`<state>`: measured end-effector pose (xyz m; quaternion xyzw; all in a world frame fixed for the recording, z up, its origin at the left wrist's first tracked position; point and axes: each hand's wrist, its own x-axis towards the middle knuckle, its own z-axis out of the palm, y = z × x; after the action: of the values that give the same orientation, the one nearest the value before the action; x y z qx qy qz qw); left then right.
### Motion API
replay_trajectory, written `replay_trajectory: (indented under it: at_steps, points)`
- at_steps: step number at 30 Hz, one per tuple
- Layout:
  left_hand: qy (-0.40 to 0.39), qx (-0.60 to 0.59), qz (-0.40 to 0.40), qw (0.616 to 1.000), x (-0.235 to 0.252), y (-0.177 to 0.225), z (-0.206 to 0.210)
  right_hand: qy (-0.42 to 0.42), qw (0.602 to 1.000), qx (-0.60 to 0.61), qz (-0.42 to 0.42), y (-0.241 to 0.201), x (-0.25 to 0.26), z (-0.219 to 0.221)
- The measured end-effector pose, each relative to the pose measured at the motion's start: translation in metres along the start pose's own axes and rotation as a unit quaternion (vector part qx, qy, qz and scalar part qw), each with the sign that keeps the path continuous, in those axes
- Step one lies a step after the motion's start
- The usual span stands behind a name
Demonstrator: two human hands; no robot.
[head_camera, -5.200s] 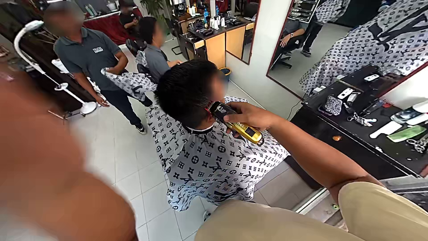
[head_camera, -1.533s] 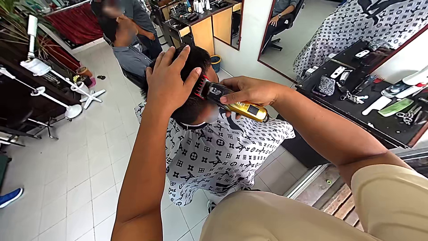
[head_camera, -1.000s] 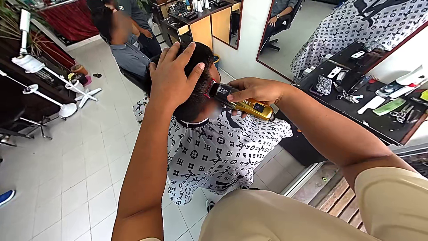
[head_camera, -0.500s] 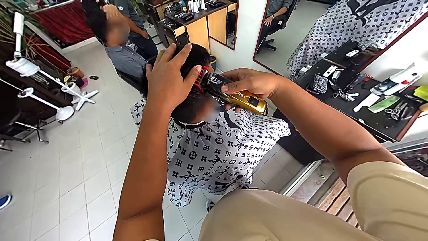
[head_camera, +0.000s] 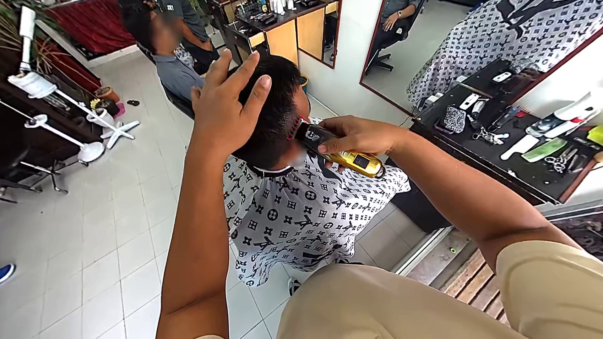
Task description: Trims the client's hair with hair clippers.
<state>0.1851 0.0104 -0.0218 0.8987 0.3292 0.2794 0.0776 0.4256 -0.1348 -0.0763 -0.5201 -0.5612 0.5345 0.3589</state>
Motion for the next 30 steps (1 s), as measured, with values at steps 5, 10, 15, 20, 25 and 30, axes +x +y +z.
replay_trajectory:
  at_steps: [5,10,15,20,25,30]
  points:
    - [-0.019,0.009,0.011,1.0,0.0,-0.003,0.009,0.014,0.999,-0.036,-0.025,-0.016,0.0,0.018]
    - [-0.017,0.013,0.012,1.0,0.002,-0.002,0.012,0.026,0.991,-0.102,-0.086,-0.023,0.002,0.027]
    - [-0.02,0.016,0.016,1.0,0.002,-0.002,0.012,0.039,0.998,-0.04,0.001,-0.011,-0.004,0.024]
    - [-0.02,0.023,0.018,0.999,0.003,0.0,0.013,0.064,0.982,-0.155,-0.086,-0.032,0.0,0.039]
    - [-0.024,0.016,0.012,1.0,0.002,0.0,0.013,0.057,0.991,-0.115,-0.032,-0.01,-0.005,0.029]
    - [-0.025,0.027,0.018,0.999,0.003,0.002,0.014,0.069,0.988,-0.121,-0.074,-0.031,-0.003,0.043]
